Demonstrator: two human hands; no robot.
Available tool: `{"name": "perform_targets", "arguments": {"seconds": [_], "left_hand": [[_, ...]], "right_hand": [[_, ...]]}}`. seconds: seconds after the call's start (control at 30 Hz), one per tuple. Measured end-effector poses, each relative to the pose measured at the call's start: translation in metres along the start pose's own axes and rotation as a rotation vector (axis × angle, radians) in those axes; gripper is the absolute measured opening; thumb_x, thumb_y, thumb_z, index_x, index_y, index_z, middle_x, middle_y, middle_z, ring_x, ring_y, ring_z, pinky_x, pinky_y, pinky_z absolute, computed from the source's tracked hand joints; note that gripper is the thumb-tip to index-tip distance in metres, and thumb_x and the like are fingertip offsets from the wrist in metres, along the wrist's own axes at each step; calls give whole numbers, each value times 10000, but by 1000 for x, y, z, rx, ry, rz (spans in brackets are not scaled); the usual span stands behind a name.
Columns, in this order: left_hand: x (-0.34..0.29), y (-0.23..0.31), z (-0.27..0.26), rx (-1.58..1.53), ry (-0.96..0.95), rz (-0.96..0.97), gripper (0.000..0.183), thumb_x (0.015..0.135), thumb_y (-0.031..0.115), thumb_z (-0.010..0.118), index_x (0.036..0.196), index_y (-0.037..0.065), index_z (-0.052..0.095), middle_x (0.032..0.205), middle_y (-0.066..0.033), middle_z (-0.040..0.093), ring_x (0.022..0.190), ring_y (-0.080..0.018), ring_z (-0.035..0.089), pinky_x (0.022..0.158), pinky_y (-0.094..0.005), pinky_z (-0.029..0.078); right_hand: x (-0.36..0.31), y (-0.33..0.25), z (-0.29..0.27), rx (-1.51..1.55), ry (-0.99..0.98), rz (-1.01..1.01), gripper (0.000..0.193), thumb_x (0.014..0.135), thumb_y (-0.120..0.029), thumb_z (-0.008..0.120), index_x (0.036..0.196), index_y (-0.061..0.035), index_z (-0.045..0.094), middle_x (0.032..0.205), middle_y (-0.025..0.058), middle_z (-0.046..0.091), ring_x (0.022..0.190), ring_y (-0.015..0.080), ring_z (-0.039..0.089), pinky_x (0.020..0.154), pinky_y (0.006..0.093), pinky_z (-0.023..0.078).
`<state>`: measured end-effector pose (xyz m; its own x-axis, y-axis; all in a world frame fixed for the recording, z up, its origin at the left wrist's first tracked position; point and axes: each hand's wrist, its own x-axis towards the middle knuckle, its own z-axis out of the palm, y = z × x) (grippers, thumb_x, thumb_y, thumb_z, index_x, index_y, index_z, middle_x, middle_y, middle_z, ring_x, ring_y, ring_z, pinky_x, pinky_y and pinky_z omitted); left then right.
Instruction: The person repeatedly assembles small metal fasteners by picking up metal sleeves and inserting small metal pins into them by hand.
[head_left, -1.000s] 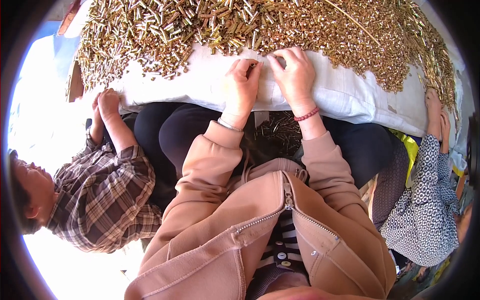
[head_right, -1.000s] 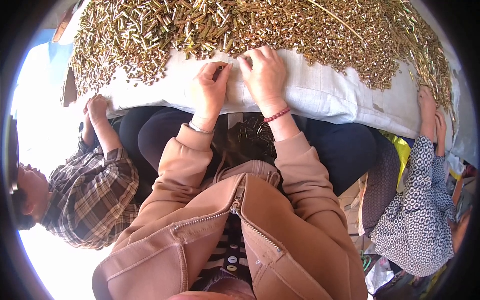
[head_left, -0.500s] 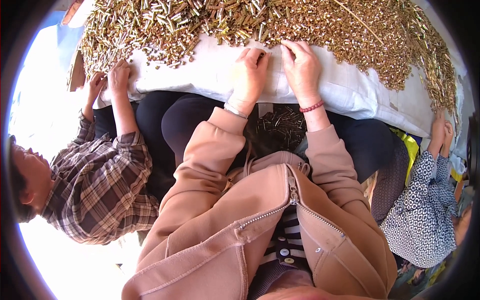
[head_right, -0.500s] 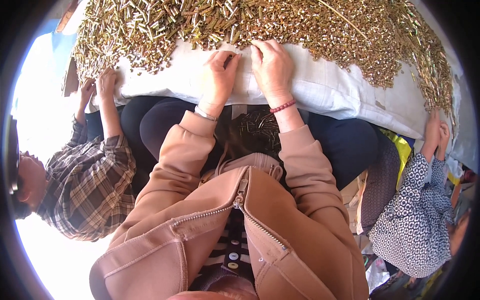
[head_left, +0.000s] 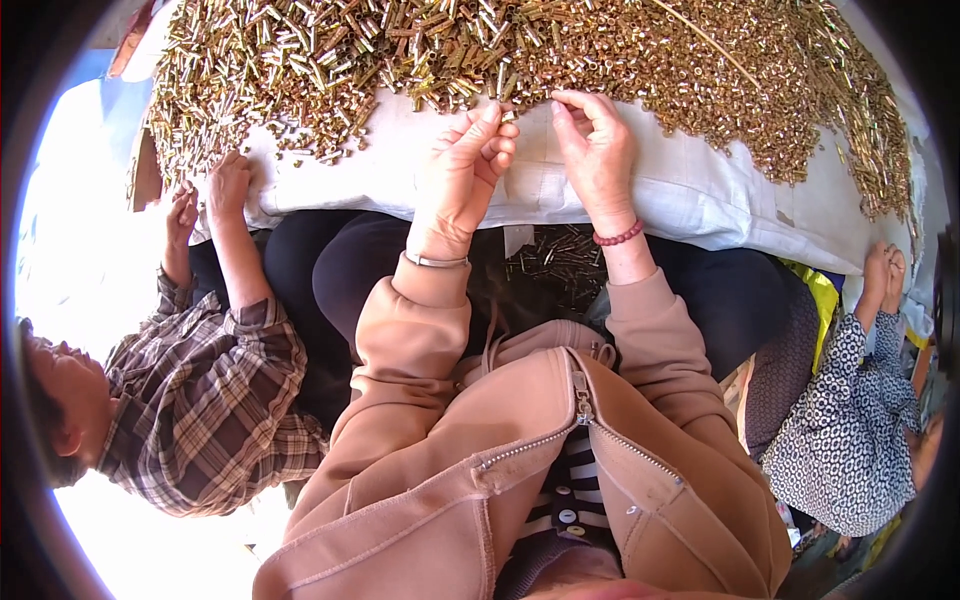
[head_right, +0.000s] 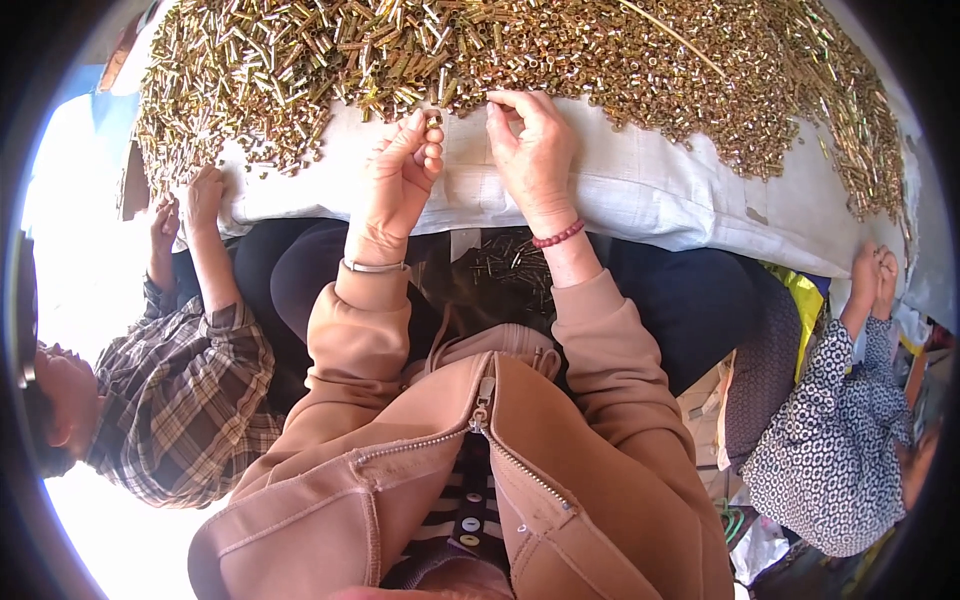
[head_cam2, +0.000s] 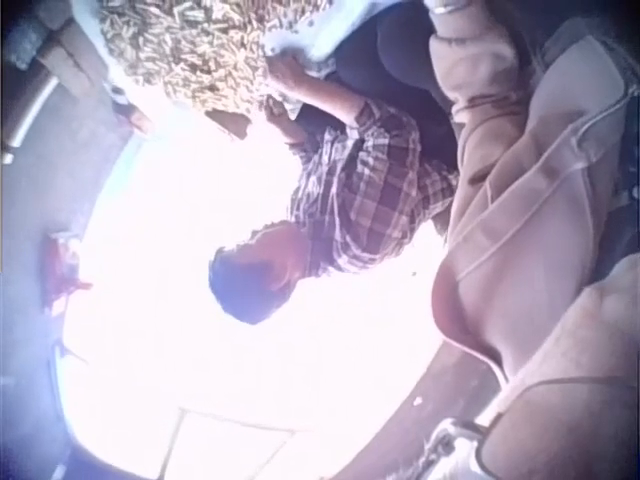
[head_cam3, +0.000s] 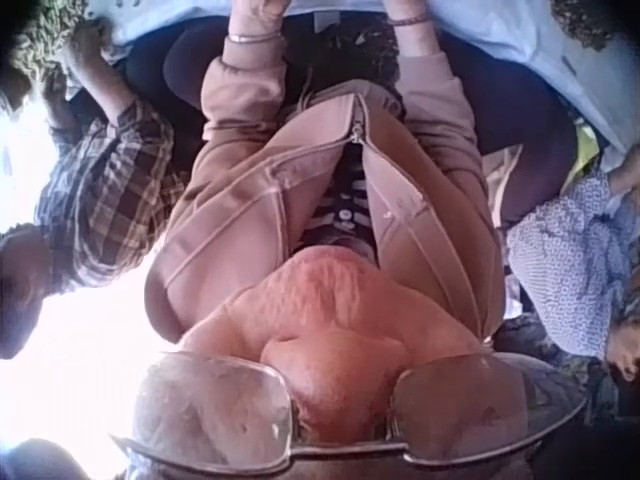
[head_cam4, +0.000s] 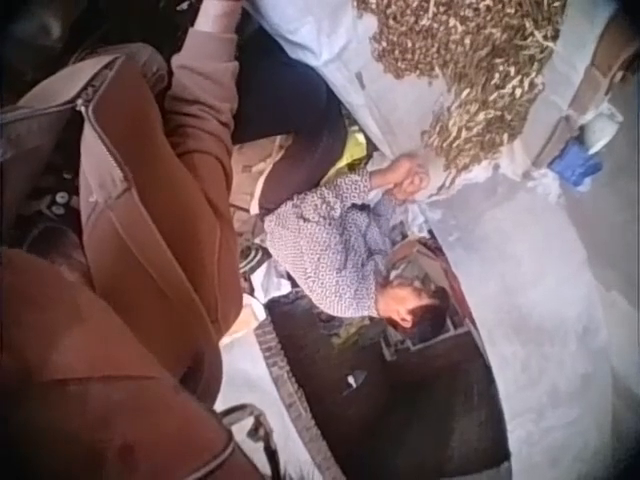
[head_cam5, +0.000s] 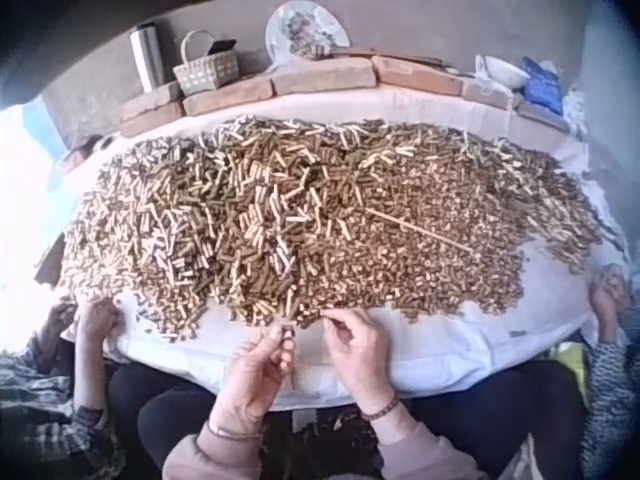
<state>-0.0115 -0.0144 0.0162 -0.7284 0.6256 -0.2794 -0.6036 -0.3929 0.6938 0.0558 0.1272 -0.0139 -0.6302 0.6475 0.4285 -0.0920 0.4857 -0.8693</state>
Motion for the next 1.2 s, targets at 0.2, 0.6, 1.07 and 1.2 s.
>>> {"name": "perform_targets", "arguments": {"seconds": [0.2, 0.6, 1.07, 1.2], "left_hand": [[-9, 7, 18, 313, 96, 451, 164, 927, 142, 608, 1015, 7, 638, 842, -65, 674, 700, -104, 616, 668, -206, 493], [4, -15, -12, 1561, 408, 694, 142, 803, 178, 729, 926, 107, 729, 858, -17, 643, 737, -161, 601, 668, -278, 464], [-5, 1, 0, 205, -92, 151, 228, 939, 155, 585, 1121, 27, 634, 913, -41, 658, 767, -85, 607, 645, -188, 456], [-8, 1, 1, 207, -74, 138, 225, 937, 131, 583, 1128, 23, 630, 946, -48, 661, 796, -93, 614, 665, -195, 469]], "right_hand": [[1, -3, -3, -25, 2, -3, 95, 816, -49, 663, 909, -46, 681, 814, 71, 649, 712, 174, 648, 650, 282, 513], [-1, -1, -4, -62, -35, -31, 85, 821, -83, 661, 898, -51, 676, 800, 78, 640, 713, 210, 638, 637, 310, 500], [0, -2, 1, -77, -23, 2, 89, 803, -68, 673, 891, -65, 687, 786, 67, 645, 700, 206, 637, 638, 305, 500], [-1, -3, 0, -69, -18, -19, 89, 801, -64, 674, 889, -65, 688, 784, 67, 644, 698, 207, 637, 638, 304, 500]]}}
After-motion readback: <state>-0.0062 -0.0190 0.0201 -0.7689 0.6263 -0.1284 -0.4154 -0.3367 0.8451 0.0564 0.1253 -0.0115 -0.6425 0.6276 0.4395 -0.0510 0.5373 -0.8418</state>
